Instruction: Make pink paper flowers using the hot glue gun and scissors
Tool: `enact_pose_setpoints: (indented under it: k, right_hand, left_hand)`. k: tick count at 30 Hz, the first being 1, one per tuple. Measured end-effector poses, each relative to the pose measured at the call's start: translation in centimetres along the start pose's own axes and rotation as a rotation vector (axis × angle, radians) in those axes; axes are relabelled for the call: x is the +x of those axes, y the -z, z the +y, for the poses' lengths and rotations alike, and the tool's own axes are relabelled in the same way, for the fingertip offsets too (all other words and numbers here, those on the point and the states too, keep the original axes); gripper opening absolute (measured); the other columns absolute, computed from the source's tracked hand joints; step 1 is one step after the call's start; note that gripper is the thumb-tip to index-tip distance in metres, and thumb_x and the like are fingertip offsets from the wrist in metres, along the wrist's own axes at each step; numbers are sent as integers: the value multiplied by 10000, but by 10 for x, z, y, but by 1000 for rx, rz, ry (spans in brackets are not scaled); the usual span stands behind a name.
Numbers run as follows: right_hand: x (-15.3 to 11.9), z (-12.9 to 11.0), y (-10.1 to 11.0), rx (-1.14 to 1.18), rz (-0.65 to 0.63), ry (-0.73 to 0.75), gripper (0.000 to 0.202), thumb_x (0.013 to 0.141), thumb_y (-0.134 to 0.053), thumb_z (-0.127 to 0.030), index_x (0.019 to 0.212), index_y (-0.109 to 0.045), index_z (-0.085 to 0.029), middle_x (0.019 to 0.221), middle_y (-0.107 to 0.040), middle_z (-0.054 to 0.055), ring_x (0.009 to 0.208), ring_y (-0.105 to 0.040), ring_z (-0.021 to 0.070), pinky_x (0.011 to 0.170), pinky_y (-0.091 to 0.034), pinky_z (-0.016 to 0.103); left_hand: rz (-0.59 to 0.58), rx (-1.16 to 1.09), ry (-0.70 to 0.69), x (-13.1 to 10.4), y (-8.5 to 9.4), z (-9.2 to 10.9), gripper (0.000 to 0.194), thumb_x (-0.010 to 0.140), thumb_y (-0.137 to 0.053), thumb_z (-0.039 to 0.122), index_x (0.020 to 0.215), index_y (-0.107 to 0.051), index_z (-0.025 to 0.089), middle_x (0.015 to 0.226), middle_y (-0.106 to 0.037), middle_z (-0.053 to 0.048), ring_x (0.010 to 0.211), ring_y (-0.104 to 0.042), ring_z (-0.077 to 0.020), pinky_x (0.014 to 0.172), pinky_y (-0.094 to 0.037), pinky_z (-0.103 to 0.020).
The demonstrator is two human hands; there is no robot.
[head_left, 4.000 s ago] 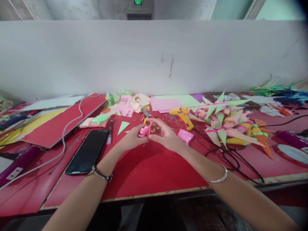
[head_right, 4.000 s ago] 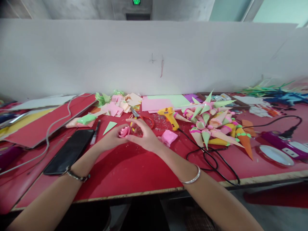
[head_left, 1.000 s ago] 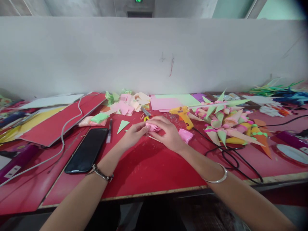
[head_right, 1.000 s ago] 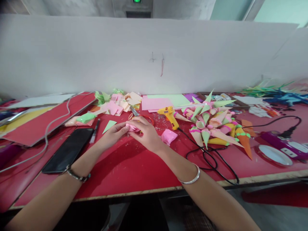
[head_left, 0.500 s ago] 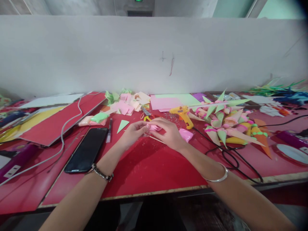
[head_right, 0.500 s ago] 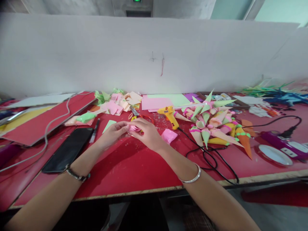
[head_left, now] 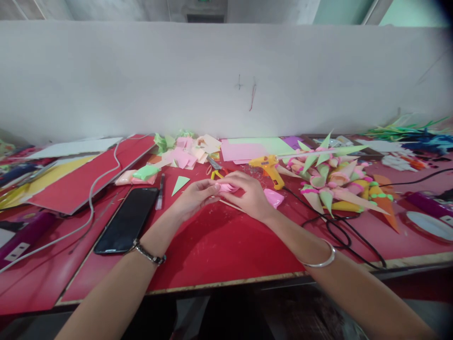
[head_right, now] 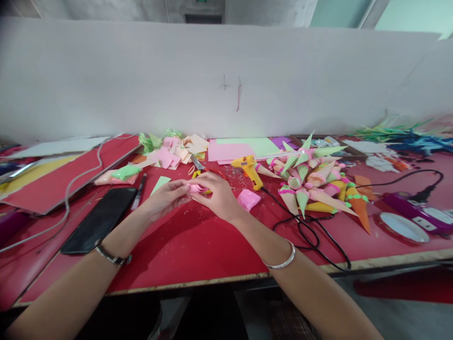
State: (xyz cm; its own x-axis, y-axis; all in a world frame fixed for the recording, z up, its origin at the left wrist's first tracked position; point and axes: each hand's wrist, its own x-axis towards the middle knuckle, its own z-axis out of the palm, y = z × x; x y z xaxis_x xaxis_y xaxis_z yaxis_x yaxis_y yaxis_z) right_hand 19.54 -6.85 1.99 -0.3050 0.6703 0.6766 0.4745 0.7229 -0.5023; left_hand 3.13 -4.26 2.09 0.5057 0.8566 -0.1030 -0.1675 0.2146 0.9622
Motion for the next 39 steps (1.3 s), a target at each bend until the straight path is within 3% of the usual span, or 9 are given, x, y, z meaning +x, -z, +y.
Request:
enact_pose_setpoints:
  k: [5,13,16,19,21,26,29,33,39]
  right_hand:
    - [1,0,-1,22,27,12,192,744,-575,-215,932,-609,-204,876,-593,43,828,-550,134,743,-449,274]
    - [1,2,-2,70,45,27,131,743,-575,-215,870,-607,-217,841,-590,29,796,-553,129,717,-447,272]
    - [1,3,-1,75,51,10,118,744,-575,-222,858,-606,-210,834,-591,30,791,-554,128,716,-443,270]
    - [1,3,0,84,59,-11,110,742,-576,-215,848,-605,-210,829,-594,28,784,-555,128,710,-440,269]
    - [1,3,0,96,66,-20,110,738,-579,-210,844,-608,-207,828,-598,30,783,-556,129,708,-438,269]
    - [1,5,-3,187,83,-101,114,709,-603,-222,821,-618,-208,824,-599,26,785,-553,134,723,-435,286]
    - [1,8,-6,425,114,-330,152,660,-644,-253,802,-614,-211,808,-604,10,772,-559,130,731,-451,298]
    - [4,10,-6,1003,180,-638,175,620,-679,-245,775,-602,-219,759,-606,-33,705,-568,73,685,-484,217]
    - [6,7,2,1365,181,-648,143,622,-689,-192,738,-607,-214,702,-605,-61,619,-559,13,594,-476,88]
  left_hand:
    - [1,0,-17,0,2,0,182,657,-651,238,803,-580,156,760,-590,25,679,-546,-44,655,-450,-160]
    - [-27,222,-89,2,7,-1,224,686,-608,323,840,-559,168,756,-579,24,669,-544,-57,629,-452,-177]
    - [63,514,-213,5,14,1,266,739,-520,376,890,-553,159,785,-592,-12,690,-553,-94,659,-465,-238]
    - [207,1036,-486,10,30,0,249,755,-487,354,877,-571,154,864,-593,-57,777,-550,-150,736,-452,-313]
    - [150,1305,-562,12,42,-4,262,764,-473,318,948,-566,157,956,-578,-84,903,-527,-195,810,-424,-362]
    - [72,1546,-467,18,64,-15,404,711,-500,228,1104,-497,132,1091,-520,-126,1023,-469,-230,861,-395,-370]
    - [48,1587,-398,22,69,-15,295,738,-467,221,1004,-554,127,977,-550,-111,907,-503,-200,801,-410,-327]
    - [17,1612,-316,24,67,-9,243,771,-446,302,892,-576,135,838,-570,-84,770,-517,-181,692,-413,-297]
    - [52,1660,-280,22,61,-7,243,800,-373,297,871,-551,148,882,-570,-94,782,-536,-186,675,-410,-292]
